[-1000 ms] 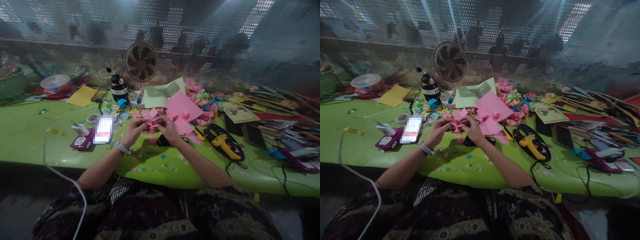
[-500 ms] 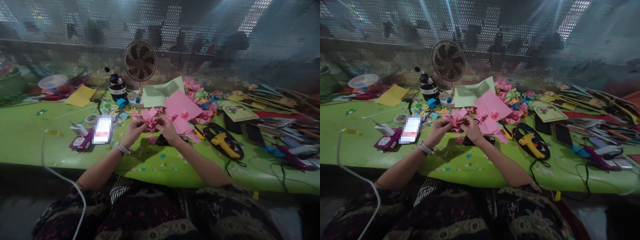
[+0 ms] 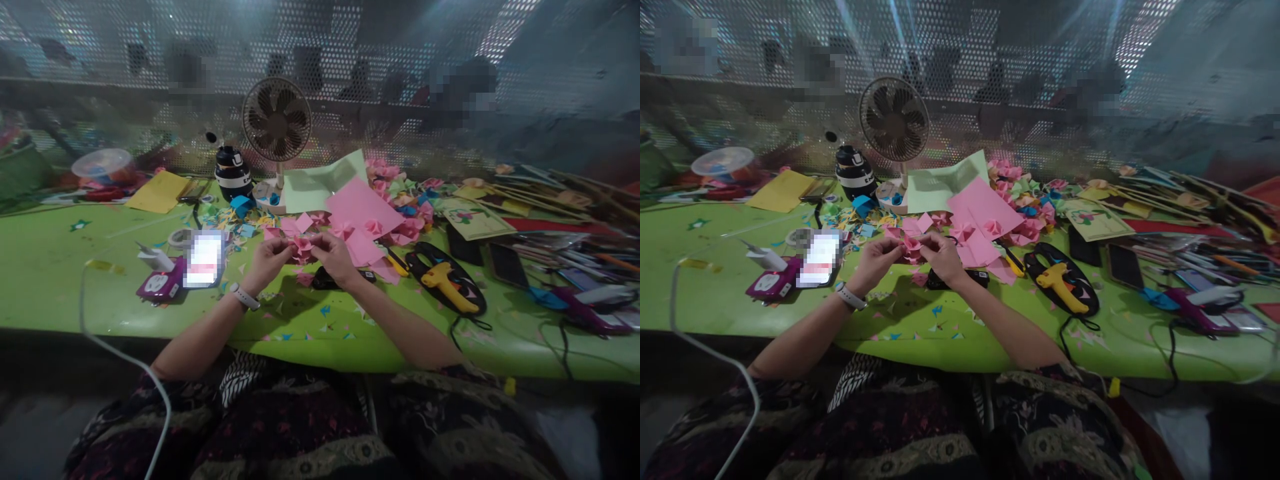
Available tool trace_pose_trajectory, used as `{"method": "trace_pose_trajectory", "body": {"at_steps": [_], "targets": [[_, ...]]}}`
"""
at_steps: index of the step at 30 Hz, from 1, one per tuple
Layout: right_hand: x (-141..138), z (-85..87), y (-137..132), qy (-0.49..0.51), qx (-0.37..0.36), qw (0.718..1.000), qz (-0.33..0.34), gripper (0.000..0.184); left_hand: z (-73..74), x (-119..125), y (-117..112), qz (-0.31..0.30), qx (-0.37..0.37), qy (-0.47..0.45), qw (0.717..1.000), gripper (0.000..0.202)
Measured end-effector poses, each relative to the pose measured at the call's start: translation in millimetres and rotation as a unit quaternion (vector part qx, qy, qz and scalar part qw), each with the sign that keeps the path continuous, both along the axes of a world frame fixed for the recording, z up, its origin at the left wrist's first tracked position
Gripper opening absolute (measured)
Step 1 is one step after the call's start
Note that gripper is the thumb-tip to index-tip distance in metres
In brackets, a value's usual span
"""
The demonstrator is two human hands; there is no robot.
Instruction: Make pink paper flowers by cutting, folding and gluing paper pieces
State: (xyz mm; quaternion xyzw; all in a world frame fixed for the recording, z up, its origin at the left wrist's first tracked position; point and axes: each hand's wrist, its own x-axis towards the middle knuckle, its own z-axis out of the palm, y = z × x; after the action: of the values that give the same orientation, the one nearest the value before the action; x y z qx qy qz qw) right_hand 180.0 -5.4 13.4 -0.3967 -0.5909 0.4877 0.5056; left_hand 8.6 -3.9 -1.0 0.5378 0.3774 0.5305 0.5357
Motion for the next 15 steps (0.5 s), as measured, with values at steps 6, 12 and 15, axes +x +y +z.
{"method": "trace_pose_trajectory", "body": {"at_steps": [6,12,15], "targets": [[2.9,-2.9,3.9,-0.004,0.001,1.0,-0.021,0.015,5.3,-1.6,-0.5,0.012,0.004,-0.007,1.0,0.036],[13.7,-6.2,21.5,-0.046,-0.003,0.999,-0.025,0.011,6.7,-9.2,7.1,-0.003,0.0,0.041,0.999,0.038],[21.7,-6.5,29.4,-0.091,-0.009,0.996,-0.025,0.012,4.3,-13.0,13.4,0.001,-0.013,0.053,0.998,0.041]]}}
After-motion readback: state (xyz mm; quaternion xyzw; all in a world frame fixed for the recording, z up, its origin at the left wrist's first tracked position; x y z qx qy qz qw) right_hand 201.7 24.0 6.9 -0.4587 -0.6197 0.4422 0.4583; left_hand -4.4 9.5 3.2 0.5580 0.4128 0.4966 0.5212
